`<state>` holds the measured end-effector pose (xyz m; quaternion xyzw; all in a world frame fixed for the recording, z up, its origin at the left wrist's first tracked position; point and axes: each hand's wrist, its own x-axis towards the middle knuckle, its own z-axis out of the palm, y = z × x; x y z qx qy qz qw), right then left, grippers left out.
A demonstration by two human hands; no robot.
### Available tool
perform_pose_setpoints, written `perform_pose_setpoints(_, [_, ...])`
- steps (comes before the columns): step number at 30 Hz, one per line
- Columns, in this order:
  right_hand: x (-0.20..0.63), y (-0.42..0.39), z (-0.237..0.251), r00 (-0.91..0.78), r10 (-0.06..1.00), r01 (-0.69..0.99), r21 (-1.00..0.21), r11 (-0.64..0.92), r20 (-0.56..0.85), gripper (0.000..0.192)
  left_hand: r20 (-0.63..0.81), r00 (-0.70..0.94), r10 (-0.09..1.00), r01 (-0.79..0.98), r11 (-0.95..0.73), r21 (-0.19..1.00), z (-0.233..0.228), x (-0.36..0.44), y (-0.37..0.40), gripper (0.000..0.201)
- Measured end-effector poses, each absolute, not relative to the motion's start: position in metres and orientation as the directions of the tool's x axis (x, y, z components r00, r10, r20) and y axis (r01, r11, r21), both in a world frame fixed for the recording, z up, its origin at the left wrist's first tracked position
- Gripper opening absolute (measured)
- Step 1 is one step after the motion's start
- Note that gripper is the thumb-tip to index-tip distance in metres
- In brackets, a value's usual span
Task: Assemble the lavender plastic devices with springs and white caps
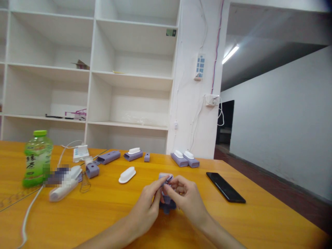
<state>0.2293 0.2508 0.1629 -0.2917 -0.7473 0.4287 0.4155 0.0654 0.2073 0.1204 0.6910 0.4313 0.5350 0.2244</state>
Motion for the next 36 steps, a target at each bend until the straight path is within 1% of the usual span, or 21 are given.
perform_pose_setpoints(6, [0.225,0.251,0.161,-0.465,0.815,0.029,-0.914,0.405,0.346,0.033,0.547,0.049,0.835,0.359,-0.526,0.771,0.122,0.066,0.206,0.042])
perform_pose_setpoints(13, [0.224,0.25,0.157,-0.43,0.824,0.036,-0.905,0.424,0.369,0.034,0.557,0.054,0.829,0.316,-0.543,0.778,0.123,0.069,0.206,0.042])
perform_pose_setpoints(18, [0.223,0.249,0.153,-0.466,0.817,0.036,-0.916,0.4,0.339,0.036,0.56,0.068,0.826,0.332,-0.548,0.768,0.12,0.068,0.207,0.043])
perform_pose_setpoints(23, [0.221,0.247,0.15,-0.464,0.825,0.019,-0.928,0.372,0.321,0.037,0.534,0.069,0.843,0.362,-0.52,0.774,0.119,0.066,0.206,0.044])
perform_pose_setpoints(29, [0.22,0.246,0.147,-0.452,0.84,0.013,-0.939,0.343,0.301,0.041,0.539,0.09,0.837,0.327,-0.536,0.778,0.117,0.065,0.208,0.044])
perform_pose_setpoints(36, [0.222,0.249,0.145,-0.468,0.85,0.005,-0.961,0.276,0.242,0.047,0.528,0.116,0.841,0.388,-0.528,0.756,0.121,0.063,0.214,0.042])
